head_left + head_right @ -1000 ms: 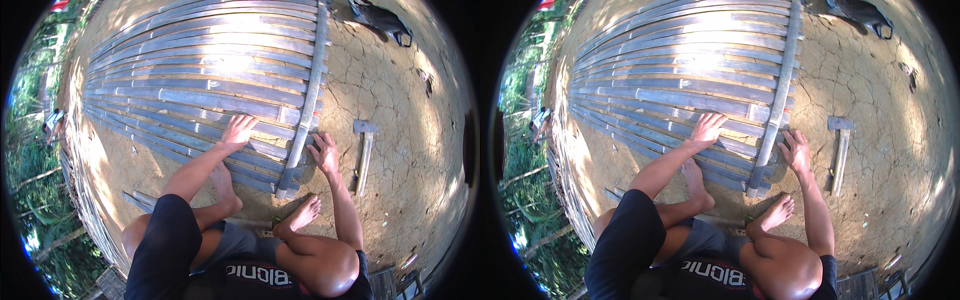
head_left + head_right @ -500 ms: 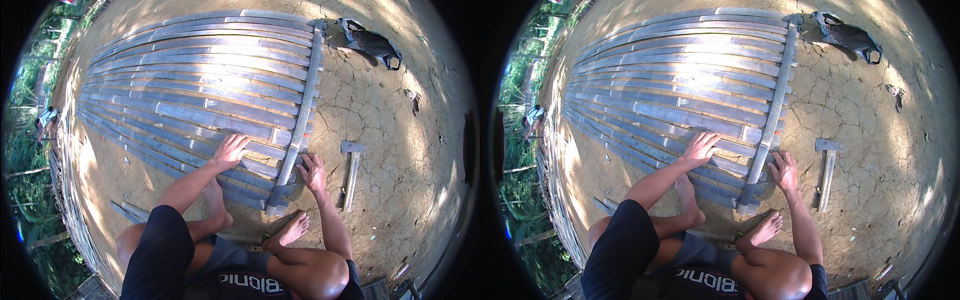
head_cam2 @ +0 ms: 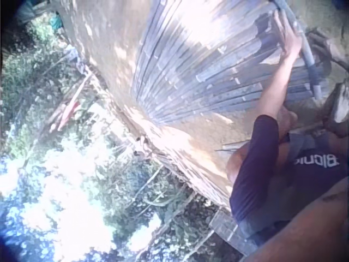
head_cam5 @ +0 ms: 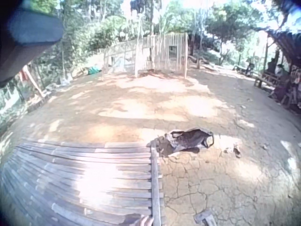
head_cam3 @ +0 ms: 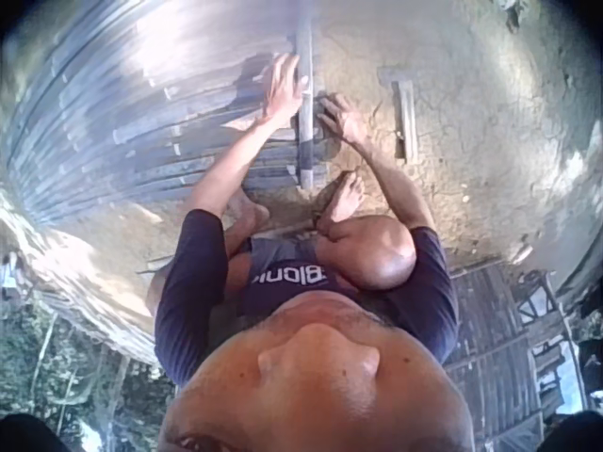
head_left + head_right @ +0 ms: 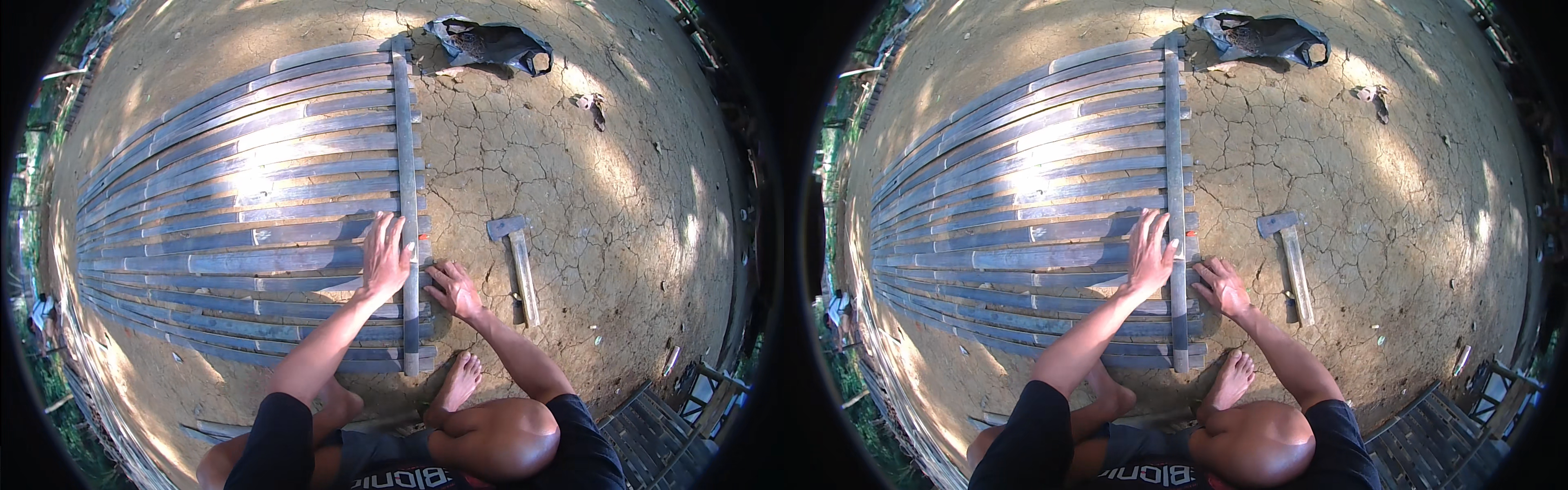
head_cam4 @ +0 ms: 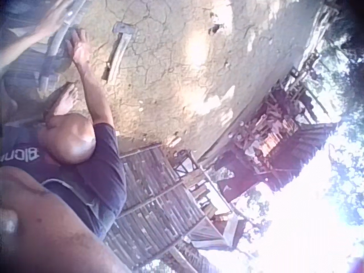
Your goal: The person aligns bamboo strips and secures them to a wooden frame by hammering in nails using the back of an axe head.
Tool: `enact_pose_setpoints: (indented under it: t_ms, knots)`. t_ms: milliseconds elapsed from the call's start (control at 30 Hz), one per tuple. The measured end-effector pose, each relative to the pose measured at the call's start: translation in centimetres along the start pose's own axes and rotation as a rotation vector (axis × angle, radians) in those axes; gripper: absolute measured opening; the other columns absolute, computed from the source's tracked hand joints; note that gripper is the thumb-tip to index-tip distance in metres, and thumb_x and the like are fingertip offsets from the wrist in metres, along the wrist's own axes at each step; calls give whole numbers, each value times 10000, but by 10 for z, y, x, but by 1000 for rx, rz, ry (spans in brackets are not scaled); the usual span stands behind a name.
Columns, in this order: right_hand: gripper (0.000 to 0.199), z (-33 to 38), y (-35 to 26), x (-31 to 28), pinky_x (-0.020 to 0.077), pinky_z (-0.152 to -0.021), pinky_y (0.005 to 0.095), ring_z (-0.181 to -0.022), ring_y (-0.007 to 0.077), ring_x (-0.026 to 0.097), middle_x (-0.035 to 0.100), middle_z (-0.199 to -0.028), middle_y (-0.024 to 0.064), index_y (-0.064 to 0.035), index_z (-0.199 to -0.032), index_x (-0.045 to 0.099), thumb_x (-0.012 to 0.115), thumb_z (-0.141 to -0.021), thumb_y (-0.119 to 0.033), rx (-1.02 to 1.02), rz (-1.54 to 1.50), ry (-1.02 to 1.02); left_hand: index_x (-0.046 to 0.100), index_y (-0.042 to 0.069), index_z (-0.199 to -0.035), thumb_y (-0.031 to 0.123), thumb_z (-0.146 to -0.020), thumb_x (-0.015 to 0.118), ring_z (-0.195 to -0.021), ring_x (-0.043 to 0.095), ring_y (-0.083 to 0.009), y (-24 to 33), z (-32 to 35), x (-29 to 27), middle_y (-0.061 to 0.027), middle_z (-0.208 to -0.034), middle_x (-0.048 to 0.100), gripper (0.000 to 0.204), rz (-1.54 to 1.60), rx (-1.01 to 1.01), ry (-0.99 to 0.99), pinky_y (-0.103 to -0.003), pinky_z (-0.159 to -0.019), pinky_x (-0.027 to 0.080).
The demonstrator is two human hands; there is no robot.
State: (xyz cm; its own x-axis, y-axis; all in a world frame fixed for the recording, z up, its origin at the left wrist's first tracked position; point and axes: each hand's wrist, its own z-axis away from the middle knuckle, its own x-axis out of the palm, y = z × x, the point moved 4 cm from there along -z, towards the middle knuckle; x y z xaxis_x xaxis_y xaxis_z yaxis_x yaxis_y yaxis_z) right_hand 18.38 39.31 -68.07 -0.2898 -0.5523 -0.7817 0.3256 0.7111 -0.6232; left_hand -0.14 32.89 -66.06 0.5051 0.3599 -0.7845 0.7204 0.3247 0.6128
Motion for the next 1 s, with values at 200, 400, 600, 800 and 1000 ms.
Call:
enact_pose_setpoints:
  t_ms: [200,400,600,800,1000]
  knots:
    - [432,-4,-4,6,500,-927,428,-1036,349,598,612,-1171,142,-55,-1254,647,727,-875,-245,-13,-52,23,315,59,-1556,146,-969,599,-1496,259,-424,5,-6,29,-215,-1606,273,658,15,-64,-51,-548,-1202,267]
    - [403,-6,-5,7,503,-917,426,-1023,343,592,609,-1177,125,-49,-1234,653,721,-881,-232,-12,-64,23,410,64,-1491,105,-1019,509,-1439,378,-402,-22,19,-2,-216,-1502,440,484,120,-107,96,-490,-1182,330]
    - [401,-5,-1,6,498,-930,416,-1030,326,586,604,-1177,118,-53,-1231,656,719,-884,-244,15,-67,2,480,60,-1446,149,-1043,492,-1414,415,-395,-38,33,-16,-203,-1473,478,412,62,-84,92,-483,-1153,372]
    - [405,-4,-2,7,502,-926,417,-1018,330,595,608,-1167,118,-58,-1224,662,739,-869,-238,3,-67,11,501,61,-1432,163,-1044,500,-1397,436,-389,-36,31,-15,-202,-1458,488,402,43,-85,85,-479,-1145,381]
    - [408,-4,3,7,504,-935,412,-1032,332,596,607,-1175,125,-50,-1226,658,730,-873,-242,16,-52,5,465,68,-1461,149,-1031,511,-1431,387,-391,-23,6,-4,-201,-1488,452,439,55,-85,37,-483,-1178,326]
